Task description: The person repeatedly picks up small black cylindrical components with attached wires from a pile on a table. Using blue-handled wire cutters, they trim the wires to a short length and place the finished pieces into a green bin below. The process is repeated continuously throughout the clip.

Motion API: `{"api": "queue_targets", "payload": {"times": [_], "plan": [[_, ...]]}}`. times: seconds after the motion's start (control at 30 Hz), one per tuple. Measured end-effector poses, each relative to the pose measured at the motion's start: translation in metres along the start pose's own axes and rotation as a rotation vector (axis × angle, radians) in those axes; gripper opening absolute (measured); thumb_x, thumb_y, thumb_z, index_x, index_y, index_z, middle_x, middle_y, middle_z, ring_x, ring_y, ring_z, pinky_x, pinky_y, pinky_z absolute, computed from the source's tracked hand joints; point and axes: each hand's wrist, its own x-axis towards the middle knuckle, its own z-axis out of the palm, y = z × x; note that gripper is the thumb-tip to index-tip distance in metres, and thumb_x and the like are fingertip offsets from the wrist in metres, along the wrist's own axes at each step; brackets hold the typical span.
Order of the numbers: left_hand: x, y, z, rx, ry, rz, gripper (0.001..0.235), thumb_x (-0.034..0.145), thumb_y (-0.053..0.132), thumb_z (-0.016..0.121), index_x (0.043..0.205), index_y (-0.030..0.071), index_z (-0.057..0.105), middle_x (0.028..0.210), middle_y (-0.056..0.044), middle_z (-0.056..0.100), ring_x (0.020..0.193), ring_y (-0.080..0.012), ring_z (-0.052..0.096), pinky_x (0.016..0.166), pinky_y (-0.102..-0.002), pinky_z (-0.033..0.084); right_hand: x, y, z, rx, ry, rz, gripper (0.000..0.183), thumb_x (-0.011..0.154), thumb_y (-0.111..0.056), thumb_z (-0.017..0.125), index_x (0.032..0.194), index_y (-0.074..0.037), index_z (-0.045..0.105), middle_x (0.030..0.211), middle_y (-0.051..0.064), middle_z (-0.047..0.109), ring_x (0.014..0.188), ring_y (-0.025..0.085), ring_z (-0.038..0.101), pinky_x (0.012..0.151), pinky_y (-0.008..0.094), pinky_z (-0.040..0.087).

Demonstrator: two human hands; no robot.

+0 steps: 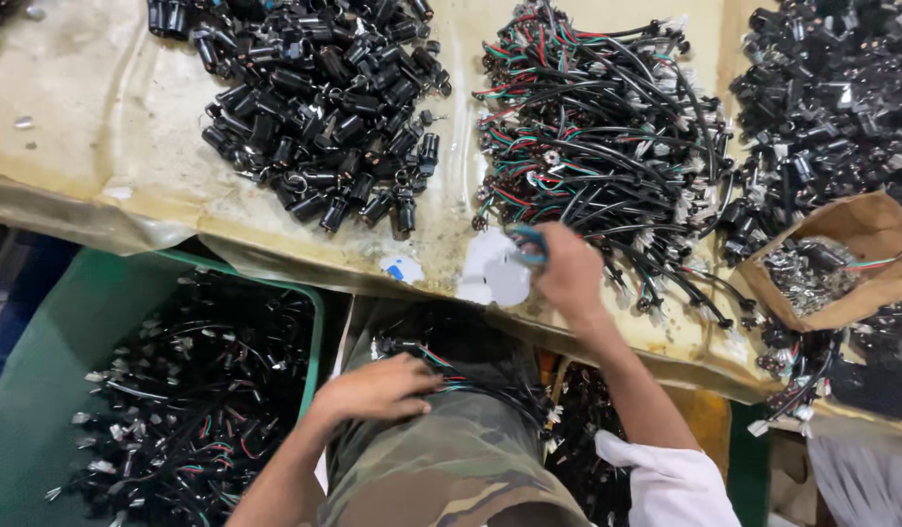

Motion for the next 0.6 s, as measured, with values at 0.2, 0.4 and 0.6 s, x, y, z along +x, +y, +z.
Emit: {"api": "queue_targets", "payload": {"times": [0.2,0.4,0.6], "plan": [[0.054,-0.016,-0.056,0.211,0.909,-0.525,0.043,0.092,0.037,0.077,0.112,0.000,0.068,0.109,-0.014,0.070,0.092,-0.0318,0.068,0.078,-0.042,0.054,0.029,-0.005,-0.041,1.147,0.158,0.370,0.015,0.093,-0.001,0.072,0.103,-0.008,0.062,0.087,0.003,0.065,0.060,0.009,0.061,0.048,0.022,0.045],[0.092,-0.027,-0.096,0.436,1.151,-0.462,0.035,0.086,0.027,0.077,0.113,0.005,0.070,0.101,-0.012,0.067,0.091,-0.0301,0.067,0.078,-0.040,0.053,-0.005,-0.063,0.007,0.366,-0.110,-0.214,0.023,0.085,-0.013,0.082,0.100,-0.005,0.066,0.097,0.011,0.065,0.087,0.029,0.068,0.073,0.040,0.054],[0.076,-0.020,-0.099,-0.288,1.280,-0.034,0.036,0.097,0.023,0.074,0.127,0.005,0.063,0.115,-0.005,0.060,0.097,-0.0171,0.062,0.086,-0.032,0.053,-0.030,-0.062,0.030,0.014,-0.109,0.117,0.027,0.083,-0.022,0.085,0.098,-0.006,0.069,0.095,0.015,0.062,0.079,0.039,0.064,0.066,0.049,0.049]]}}
